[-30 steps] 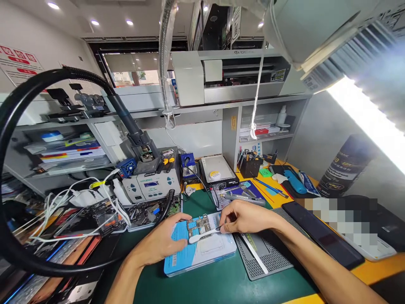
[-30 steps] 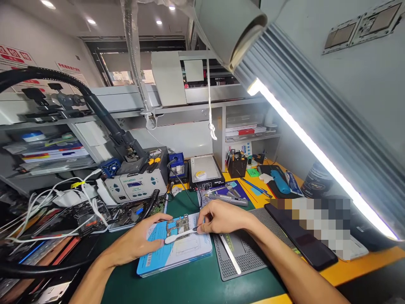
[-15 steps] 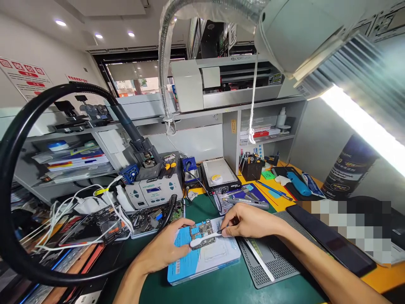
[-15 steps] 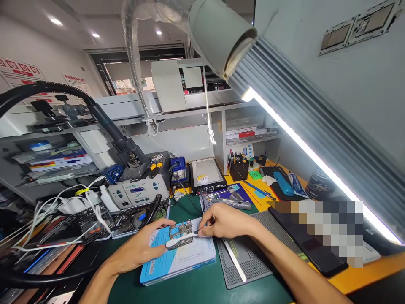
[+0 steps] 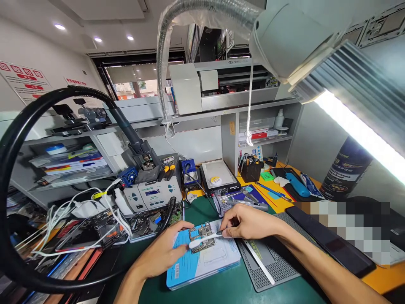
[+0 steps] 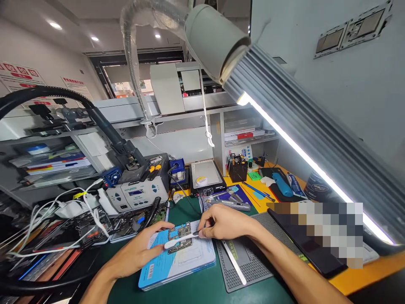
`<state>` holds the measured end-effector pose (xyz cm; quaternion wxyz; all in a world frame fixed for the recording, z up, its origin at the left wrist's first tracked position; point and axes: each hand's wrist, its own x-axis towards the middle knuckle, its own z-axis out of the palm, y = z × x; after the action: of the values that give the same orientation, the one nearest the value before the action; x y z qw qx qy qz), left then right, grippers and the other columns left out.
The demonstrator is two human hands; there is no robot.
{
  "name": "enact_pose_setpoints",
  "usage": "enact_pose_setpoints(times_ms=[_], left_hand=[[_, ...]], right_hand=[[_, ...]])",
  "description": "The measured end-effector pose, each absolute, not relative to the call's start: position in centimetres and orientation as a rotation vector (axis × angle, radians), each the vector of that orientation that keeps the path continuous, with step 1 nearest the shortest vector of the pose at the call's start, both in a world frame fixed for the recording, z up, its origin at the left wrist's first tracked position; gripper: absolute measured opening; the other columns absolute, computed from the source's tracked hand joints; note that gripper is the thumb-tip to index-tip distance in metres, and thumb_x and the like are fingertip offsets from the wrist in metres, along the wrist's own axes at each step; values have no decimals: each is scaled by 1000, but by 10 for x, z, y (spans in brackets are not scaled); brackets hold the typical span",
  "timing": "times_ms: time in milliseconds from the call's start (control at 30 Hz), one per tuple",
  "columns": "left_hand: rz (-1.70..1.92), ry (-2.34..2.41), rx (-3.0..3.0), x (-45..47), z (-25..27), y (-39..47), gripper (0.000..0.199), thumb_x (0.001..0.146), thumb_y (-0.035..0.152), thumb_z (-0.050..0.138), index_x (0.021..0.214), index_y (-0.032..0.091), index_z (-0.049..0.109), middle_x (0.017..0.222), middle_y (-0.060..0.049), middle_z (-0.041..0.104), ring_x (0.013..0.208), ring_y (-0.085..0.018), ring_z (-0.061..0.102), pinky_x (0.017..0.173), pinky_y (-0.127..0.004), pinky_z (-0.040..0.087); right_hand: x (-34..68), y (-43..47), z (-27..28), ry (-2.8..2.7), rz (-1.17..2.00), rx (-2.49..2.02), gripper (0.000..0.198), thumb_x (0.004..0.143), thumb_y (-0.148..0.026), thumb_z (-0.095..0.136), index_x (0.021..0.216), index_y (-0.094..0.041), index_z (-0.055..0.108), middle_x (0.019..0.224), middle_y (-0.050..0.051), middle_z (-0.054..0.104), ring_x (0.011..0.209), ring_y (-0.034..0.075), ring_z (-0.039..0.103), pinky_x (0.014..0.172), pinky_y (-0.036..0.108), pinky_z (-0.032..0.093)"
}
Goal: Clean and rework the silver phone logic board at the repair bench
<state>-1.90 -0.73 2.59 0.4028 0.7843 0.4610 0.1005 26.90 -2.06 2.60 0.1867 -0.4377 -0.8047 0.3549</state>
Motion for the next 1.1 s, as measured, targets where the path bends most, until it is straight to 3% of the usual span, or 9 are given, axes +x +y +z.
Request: enact_pose_setpoints(times_ms=[300, 467, 633, 833, 1100], left_hand=[[237, 1160, 1999, -19, 25, -7, 43, 85, 27, 52, 128, 23, 51, 131, -5, 59, 118, -25, 55, 103, -36, 38], [241, 1170, 2002, -20, 26, -7, 43, 85, 26, 52, 128, 22, 52, 131, -6, 59, 117, -25, 55, 102, -36, 38], [253, 1160, 2022, -20, 25, -6, 43, 85, 26, 52, 127, 22, 53, 131, -5, 59, 116, -24, 56, 102, -35, 39], [258, 1177, 2012, -20, 25, -7, 47, 82, 23, 52, 129, 22, 53, 132, -6, 60, 118, -25, 55, 102, -36, 39], [272, 1156, 2033, -21, 23, -5, 46, 83, 29, 54, 128, 22, 54, 133, -7, 59, 118, -26, 55, 104, -37, 39]], right_hand=[[263, -20, 20, -2267, 893, -1239, 25, 85, -32, 61, 96, -17, 78, 76, 0, 68, 62, 11, 46, 56, 23, 32], [266, -21, 21, -2287, 958, -1223, 22, 83, -32, 63, 89, -17, 78, 68, -2, 65, 58, 10, 46, 53, 21, 33], [264, -18, 18, -2225, 857, -1292, 25, 86, -34, 59, 92, -17, 76, 76, 1, 67, 65, 13, 51, 57, 23, 34], [264, -18, 20, -2251, 897, -1284, 22, 83, -35, 62, 84, -17, 76, 66, -2, 62, 57, 10, 45, 50, 22, 30], [261, -17, 16, -2214, 795, -1318, 24, 85, -34, 60, 89, -17, 76, 74, 0, 67, 64, 13, 53, 56, 23, 35]])
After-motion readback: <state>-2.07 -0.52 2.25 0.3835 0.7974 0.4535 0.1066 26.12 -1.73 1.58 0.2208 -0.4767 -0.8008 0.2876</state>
